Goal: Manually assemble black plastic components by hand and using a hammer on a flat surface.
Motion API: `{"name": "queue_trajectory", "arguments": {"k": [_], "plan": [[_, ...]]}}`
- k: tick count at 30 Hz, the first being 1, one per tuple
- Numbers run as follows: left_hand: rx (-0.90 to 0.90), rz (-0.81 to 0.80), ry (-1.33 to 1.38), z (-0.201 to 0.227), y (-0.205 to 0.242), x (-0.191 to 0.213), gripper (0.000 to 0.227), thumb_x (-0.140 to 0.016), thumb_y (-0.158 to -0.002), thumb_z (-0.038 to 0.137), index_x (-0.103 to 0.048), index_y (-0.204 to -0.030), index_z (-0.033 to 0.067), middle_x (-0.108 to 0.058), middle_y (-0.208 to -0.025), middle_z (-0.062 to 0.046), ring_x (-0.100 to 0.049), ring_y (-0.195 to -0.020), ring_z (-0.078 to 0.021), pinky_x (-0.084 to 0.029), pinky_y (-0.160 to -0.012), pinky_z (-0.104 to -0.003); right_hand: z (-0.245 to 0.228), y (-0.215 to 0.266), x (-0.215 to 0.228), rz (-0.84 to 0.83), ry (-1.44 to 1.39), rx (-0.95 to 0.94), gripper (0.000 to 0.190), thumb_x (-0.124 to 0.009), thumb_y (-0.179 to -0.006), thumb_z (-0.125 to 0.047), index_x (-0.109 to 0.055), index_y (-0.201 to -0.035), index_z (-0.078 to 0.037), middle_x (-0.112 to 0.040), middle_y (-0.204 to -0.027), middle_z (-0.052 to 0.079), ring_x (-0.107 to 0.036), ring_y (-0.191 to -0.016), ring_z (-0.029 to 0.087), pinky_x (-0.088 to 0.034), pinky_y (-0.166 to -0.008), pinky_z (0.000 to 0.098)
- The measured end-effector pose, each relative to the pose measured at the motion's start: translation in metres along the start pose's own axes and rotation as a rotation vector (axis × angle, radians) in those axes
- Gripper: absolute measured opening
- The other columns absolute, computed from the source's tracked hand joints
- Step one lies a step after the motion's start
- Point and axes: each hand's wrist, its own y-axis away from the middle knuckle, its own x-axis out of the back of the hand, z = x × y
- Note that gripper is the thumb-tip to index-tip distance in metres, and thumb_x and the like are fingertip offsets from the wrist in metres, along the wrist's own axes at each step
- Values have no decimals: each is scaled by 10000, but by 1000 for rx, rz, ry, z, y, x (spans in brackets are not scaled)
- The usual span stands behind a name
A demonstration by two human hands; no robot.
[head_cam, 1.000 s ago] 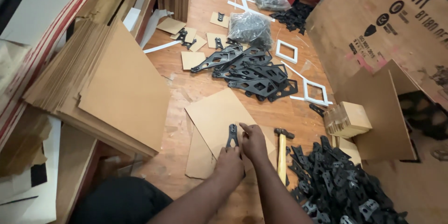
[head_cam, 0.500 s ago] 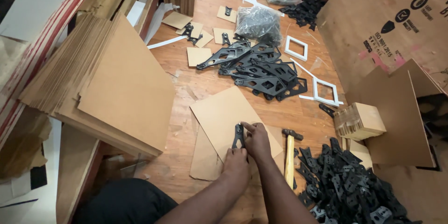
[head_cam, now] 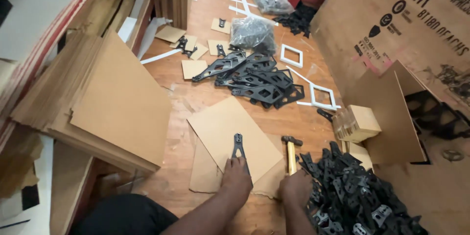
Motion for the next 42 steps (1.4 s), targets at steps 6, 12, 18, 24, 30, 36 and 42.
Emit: {"name": "queue_trajectory", "arguments": {"k": [6,12,18,24,30,36,42], "plan": [[-29,134,85,-8,-10,-26,344,-619,-903,180,-751,-1123,-48,-530,-1350,-280,-486,-1246,-404,-356,-1088,-471,-4,-30,-19,-110,-380,65,344,-516,-1097,-285,-705,-1098,2,-737,-965,228,-697,-872,408,-561,-759,502],[25,150,164,-6,-14,-44,619,-631,-906,187,-488,-1449,-75,-459,-1471,-327,-410,-1403,-428,-261,-1186,-486,-77,29,63,-567,-978,-21,426,-440,-1020,-282,-477,-1436,-196,-663,-827,192,-567,-554,287,-490,-475,442],[36,58,140,-6,-30,-76,642,-520,-1012,268,-330,-1576,27,-314,-1622,-255,-276,-1520,-376,-211,-1215,-514,-106,60,96,-587,-607,52,414,-398,-1055,-330,-517,-1425,-186,-727,-876,160,-699,-651,292,-574,-583,428],[35,106,72,-6,-31,-79,631,-514,-1001,246,-344,-1573,40,-321,-1627,-250,-317,-1496,-384,-229,-1197,-517,-114,53,134,-304,-705,259,409,-385,-1055,-302,-543,-1398,-147,-728,-828,199,-715,-736,325,-551,-690,458],[38,63,218,-8,-13,-53,638,-509,-998,313,-338,-1555,53,-289,-1620,-253,-284,-1502,-382,-214,-1200,-518,-121,66,119,-391,-575,115,499,-426,-1011,-228,-469,-1505,-171,-725,-975,251,-744,-869,383,-578,-763,472],[32,92,170,-8,-25,-68,500,-470,-1050,282,-462,-1474,16,-315,-1617,-296,-304,-1511,-412,-228,-1214,-536,-114,61,86,-448,-567,160,471,-439,-1036,-268,-481,-1484,-127,-695,-1117,241,-724,-980,365,-575,-813,460],[30,185,250,-9,-12,-61,619,-512,-964,244,-396,-1540,46,-349,-1581,-289,-328,-1480,-404,-247,-1190,-527,-145,74,201,-301,-789,116,511,-409,-1024,-235,-462,-1522,-131,-735,-935,257,-746,-853,389,-583,-760,495]]}}
